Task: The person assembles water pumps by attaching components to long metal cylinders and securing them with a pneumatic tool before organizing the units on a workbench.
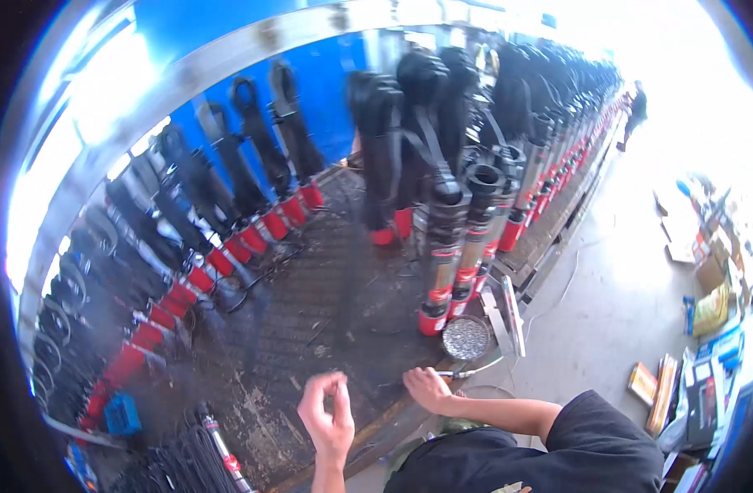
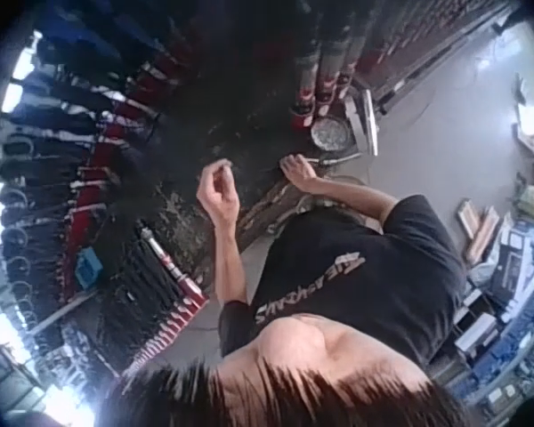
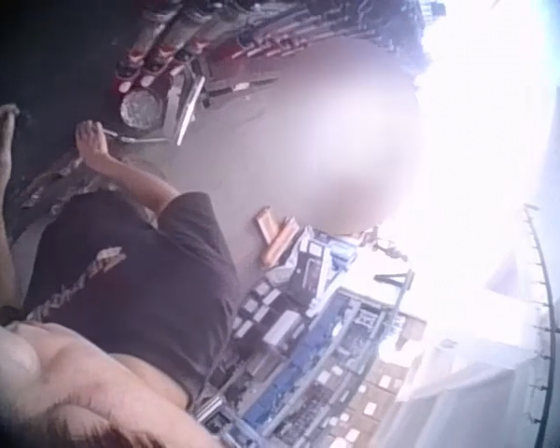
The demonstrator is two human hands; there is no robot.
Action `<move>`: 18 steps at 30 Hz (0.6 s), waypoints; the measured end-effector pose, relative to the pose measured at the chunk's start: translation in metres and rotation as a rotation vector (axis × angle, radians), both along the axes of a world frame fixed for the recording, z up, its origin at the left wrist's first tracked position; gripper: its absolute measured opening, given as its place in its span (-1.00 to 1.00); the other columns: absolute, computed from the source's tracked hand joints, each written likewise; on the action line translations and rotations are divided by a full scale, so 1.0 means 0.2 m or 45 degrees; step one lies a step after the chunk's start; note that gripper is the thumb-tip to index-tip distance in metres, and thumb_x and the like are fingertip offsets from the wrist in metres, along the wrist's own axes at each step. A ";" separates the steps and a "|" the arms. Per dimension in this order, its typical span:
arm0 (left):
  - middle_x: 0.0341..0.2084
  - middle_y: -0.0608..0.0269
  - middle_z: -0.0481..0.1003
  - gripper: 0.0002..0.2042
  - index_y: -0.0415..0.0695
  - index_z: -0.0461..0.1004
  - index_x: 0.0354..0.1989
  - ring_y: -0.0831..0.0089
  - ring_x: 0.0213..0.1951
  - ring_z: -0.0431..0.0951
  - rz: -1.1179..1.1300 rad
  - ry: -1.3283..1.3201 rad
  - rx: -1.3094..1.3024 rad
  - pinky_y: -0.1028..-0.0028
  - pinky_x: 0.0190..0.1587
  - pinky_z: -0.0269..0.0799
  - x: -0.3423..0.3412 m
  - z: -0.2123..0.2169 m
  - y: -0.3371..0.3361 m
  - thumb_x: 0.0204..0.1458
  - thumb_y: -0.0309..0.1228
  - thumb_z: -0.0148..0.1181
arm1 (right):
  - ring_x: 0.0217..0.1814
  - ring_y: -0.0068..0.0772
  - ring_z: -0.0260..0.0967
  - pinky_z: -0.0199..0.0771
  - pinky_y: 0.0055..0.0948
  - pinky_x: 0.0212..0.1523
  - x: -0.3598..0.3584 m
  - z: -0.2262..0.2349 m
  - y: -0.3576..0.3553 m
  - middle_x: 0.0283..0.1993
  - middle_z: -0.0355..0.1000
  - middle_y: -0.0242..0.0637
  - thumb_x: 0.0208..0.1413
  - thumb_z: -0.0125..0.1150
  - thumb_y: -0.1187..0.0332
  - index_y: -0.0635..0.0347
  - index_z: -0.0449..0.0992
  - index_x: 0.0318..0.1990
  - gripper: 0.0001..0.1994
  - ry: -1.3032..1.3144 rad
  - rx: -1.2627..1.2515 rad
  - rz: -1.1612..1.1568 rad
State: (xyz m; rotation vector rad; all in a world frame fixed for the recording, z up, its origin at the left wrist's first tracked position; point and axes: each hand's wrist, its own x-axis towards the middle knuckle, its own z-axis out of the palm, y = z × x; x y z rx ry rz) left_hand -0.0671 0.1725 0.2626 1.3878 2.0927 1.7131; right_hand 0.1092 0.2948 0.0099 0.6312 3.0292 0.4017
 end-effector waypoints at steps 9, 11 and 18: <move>-0.22 0.14 0.55 -0.80 -0.26 0.57 -0.22 0.10 -0.03 0.43 -0.177 1.156 0.211 0.23 0.08 0.37 0.50 0.83 1.31 -0.03 -0.47 0.32 | -0.05 -0.36 0.41 0.20 -0.31 -0.08 0.03 0.08 0.08 -0.27 0.43 -0.39 0.10 0.12 0.24 0.11 0.43 -0.10 -0.75 0.086 -0.204 0.076; -0.32 0.20 0.54 -0.88 -0.22 0.61 -0.36 0.14 -0.10 0.42 -0.113 1.366 -0.041 0.21 0.01 0.36 0.54 0.81 1.43 -0.07 -0.47 0.28 | -0.08 -0.33 0.43 0.20 -0.30 -0.07 0.11 0.16 0.09 -0.26 0.44 -0.35 0.08 0.13 0.24 0.13 0.43 -0.09 -0.73 0.178 -0.298 0.023; -0.35 0.20 0.47 -0.77 -0.16 0.67 -0.23 0.18 -0.10 0.38 -0.110 1.511 -0.157 0.21 -0.03 0.33 0.49 0.80 1.40 -0.10 -0.44 0.27 | -0.12 -0.13 0.50 0.25 -0.10 -0.02 0.53 0.41 0.24 -0.25 0.49 -0.13 -0.12 0.26 0.29 0.21 0.42 -0.10 -0.61 0.273 -0.662 -0.319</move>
